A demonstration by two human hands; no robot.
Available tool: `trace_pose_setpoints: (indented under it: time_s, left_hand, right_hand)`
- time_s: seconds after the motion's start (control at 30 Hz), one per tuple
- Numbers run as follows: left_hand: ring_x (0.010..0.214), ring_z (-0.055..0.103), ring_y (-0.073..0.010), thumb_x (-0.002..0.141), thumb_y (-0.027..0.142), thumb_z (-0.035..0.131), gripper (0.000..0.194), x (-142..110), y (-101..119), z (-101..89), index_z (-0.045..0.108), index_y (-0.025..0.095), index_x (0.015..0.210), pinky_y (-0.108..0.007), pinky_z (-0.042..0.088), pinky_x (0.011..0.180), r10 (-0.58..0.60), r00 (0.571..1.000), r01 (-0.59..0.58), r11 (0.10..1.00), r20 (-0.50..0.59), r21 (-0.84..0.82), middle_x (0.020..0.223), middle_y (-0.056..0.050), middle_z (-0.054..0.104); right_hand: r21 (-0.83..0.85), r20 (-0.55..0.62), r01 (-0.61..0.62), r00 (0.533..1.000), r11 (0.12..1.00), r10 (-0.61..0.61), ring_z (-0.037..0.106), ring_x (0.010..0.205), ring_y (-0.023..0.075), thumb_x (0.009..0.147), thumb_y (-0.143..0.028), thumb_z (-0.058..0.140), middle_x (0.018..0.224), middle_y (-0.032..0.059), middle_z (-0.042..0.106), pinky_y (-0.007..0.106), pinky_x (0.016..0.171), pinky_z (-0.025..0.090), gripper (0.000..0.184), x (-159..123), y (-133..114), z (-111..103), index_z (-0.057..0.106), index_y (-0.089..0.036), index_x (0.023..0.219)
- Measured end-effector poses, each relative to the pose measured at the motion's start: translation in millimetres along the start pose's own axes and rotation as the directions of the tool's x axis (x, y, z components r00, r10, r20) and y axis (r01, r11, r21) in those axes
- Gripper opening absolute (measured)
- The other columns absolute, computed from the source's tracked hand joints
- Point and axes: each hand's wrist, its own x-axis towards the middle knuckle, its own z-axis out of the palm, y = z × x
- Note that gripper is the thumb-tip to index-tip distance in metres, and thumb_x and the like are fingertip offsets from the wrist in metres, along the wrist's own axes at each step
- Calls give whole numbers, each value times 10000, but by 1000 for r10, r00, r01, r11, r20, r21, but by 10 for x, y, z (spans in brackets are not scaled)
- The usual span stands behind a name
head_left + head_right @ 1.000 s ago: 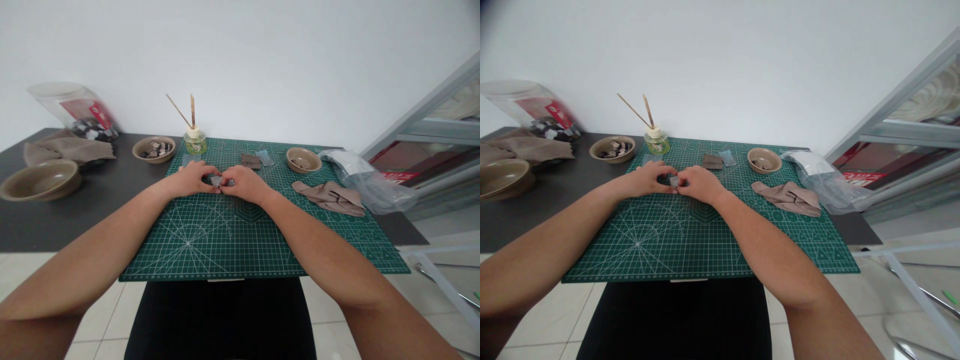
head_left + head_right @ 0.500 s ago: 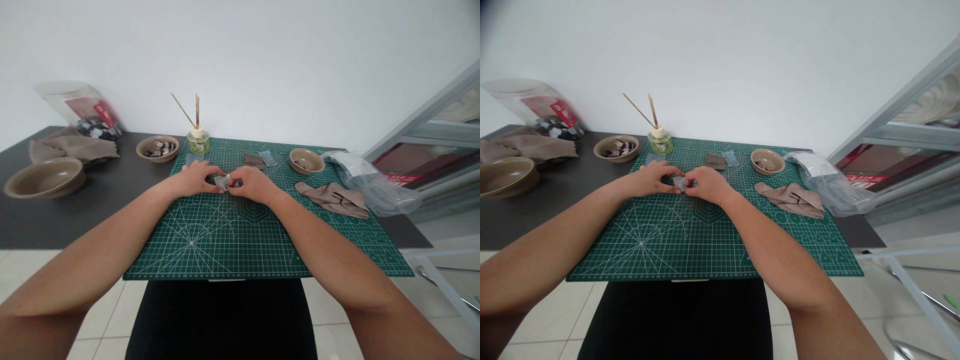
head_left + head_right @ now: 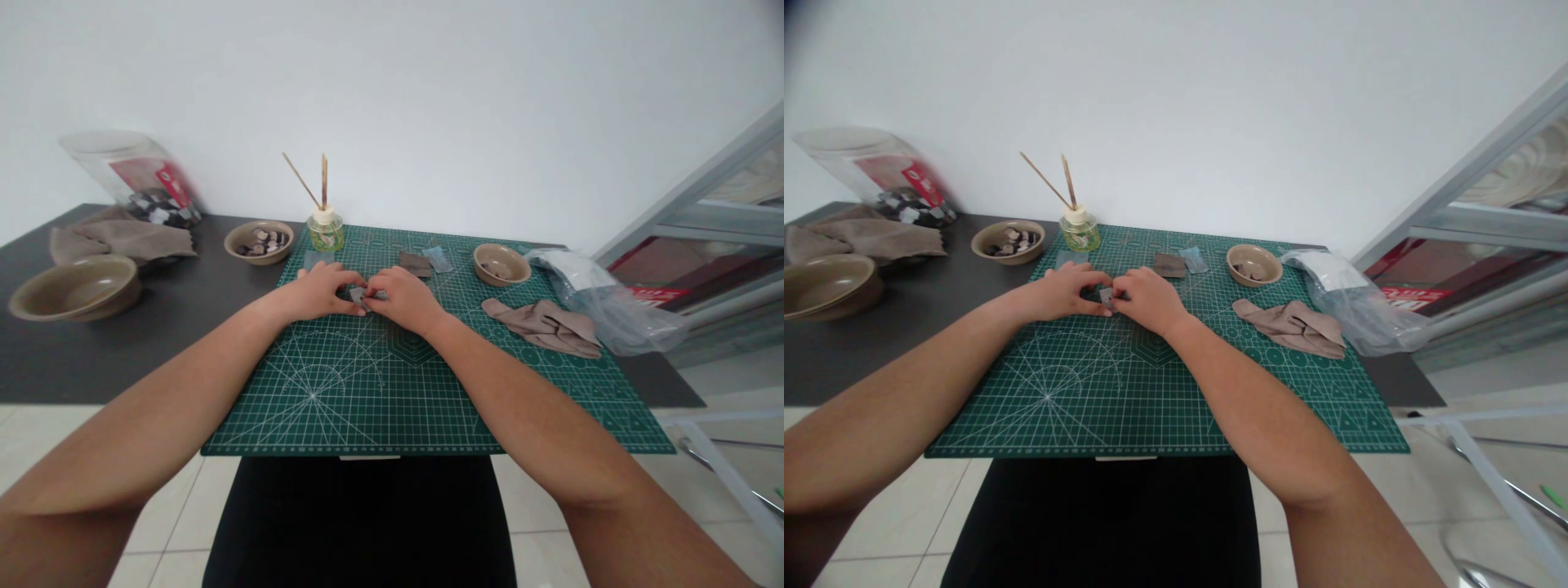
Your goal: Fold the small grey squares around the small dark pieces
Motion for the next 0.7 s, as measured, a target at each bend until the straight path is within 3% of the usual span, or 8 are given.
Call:
trace_pose_setpoints:
  time_s: [0.13, 0.3, 0.53, 0.7]
  left_hand:
    - [1207, 494, -393, 820, 696, 623, 641, -2, -12, 9, 633, 351, 1360, -488, 376, 957, 0, 1000, 0, 1000, -13, -3, 1230, -120, 596]
    - [1201, 503, -389, 823, 689, 628, 632, 1, -6, 9, 640, 343, 1351, -475, 381, 949, 1, 1000, -1, 1000, -11, 2, 1221, -120, 599]
    - [1195, 502, -401, 837, 660, 627, 605, -2, 14, -4, 641, 317, 1336, -526, 394, 959, 8, 1000, -8, 1000, -7, 27, 1216, -130, 593]
    - [1197, 503, -405, 839, 657, 627, 600, -7, 40, -9, 642, 304, 1325, -539, 400, 972, -5, 1000, 5, 999, -5, 42, 1209, -132, 597]
  right_hand:
    - [-28, -18, -37, 999, 999, 37, 571, 904, 204, 889, -221, 691, 874, 47, 675, 311, 845, 398, 76, -21, -3, -32, 738, -179, 846]
    - [-36, -8, 8, 1000, 999, -8, 565, 854, 192, 887, -270, 700, 834, 39, 679, 306, 810, 388, 117, -51, 15, -44, 736, -182, 820]
    - [-10, 37, 132, 991, 991, -131, 580, 891, 192, 920, -300, 712, 926, 47, 734, 321, 872, 395, 138, -7, 30, 19, 753, -182, 862]
    - [-28, 18, 81, 997, 996, -80, 575, 961, 210, 938, -300, 705, 999, 67, 728, 322, 891, 400, 135, 25, -1, 54, 762, -179, 931]
